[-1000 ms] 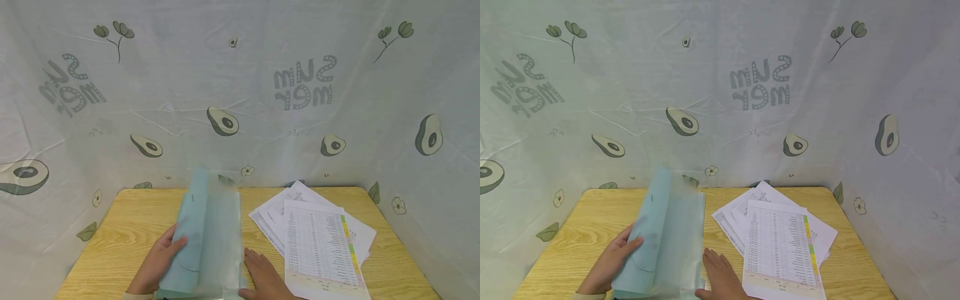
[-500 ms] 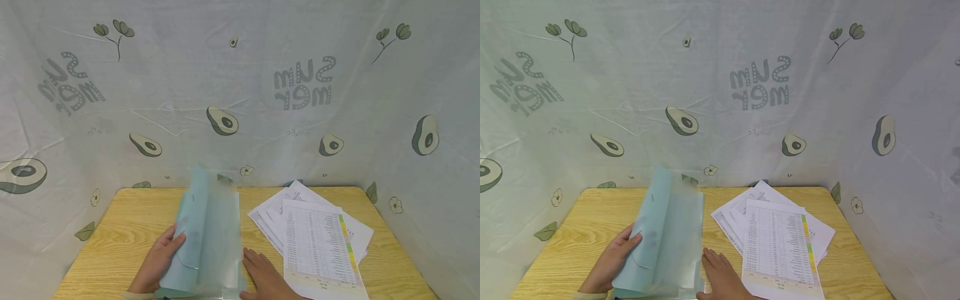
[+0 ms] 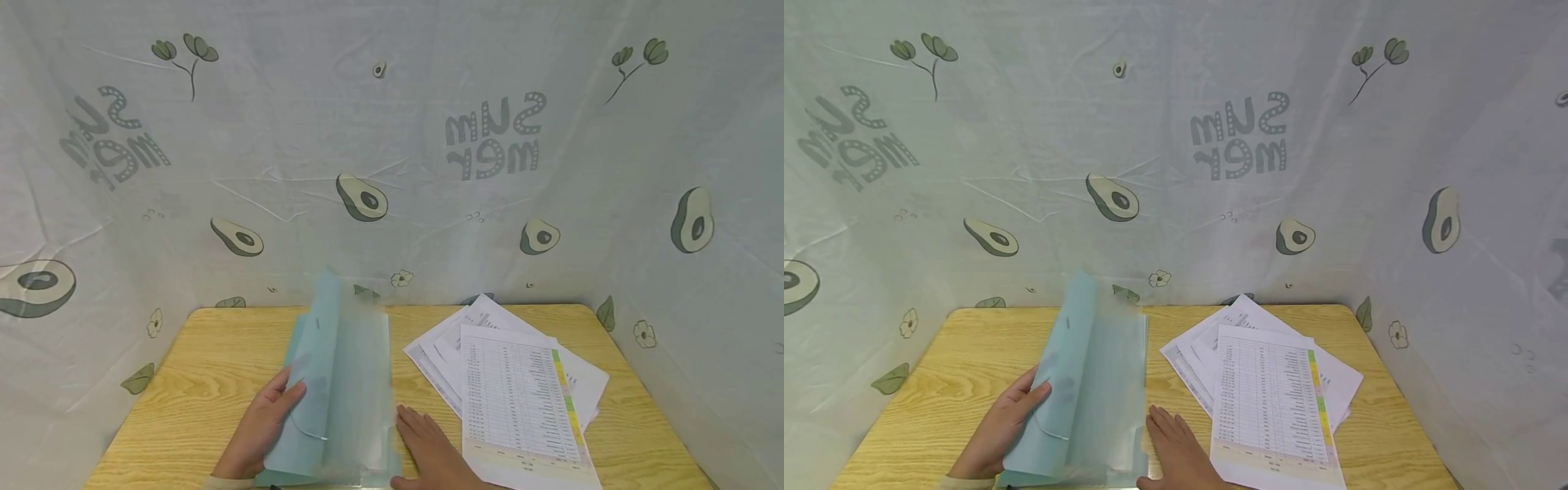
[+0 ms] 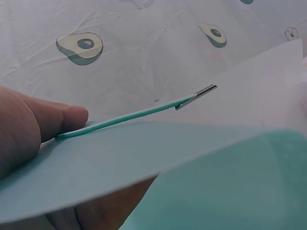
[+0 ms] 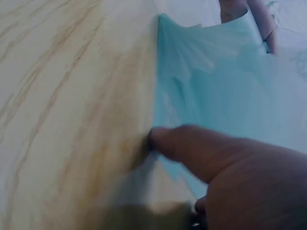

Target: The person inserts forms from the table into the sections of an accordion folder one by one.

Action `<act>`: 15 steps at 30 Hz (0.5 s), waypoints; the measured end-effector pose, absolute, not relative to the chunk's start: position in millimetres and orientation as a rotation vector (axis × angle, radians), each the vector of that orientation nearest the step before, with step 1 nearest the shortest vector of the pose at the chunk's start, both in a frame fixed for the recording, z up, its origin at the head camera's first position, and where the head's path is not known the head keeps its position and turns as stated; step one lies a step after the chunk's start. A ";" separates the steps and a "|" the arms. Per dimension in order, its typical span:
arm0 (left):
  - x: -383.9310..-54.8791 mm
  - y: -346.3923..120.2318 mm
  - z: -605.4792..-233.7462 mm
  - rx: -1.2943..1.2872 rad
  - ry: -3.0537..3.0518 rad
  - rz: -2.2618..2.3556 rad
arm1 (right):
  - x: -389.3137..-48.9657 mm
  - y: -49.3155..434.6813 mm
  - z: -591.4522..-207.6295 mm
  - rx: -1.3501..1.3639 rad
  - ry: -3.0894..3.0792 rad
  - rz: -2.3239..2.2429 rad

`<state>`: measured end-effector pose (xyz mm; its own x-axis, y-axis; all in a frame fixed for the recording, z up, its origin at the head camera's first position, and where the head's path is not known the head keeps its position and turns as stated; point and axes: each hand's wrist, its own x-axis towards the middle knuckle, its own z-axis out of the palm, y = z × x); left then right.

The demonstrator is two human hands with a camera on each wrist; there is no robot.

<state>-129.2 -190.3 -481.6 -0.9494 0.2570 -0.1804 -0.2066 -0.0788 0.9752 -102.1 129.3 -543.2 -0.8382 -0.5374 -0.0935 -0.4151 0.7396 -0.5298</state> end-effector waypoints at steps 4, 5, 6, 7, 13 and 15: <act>-129.4 -187.9 -483.1 0.062 1.859 2.105 | -98.6 148.5 -521.5 -0.597 2.719 -0.819; -129.4 -187.3 -483.1 0.055 1.857 2.107 | -98.7 156.8 -514.3 -0.533 2.746 -0.843; -129.4 -186.8 -483.0 0.045 1.860 2.106 | -99.8 166.8 -507.2 -0.468 2.785 -0.866; -129.2 -186.2 -482.8 0.033 1.868 2.104 | -101.6 178.0 -500.9 -0.389 2.827 -0.876; -129.3 -184.0 -482.8 -0.008 1.906 2.092 | -116.3 273.8 -487.4 0.071 2.980 -0.704; -129.9 -183.2 -483.3 -0.009 1.905 2.092 | -118.3 309.4 -489.9 0.237 2.908 -0.630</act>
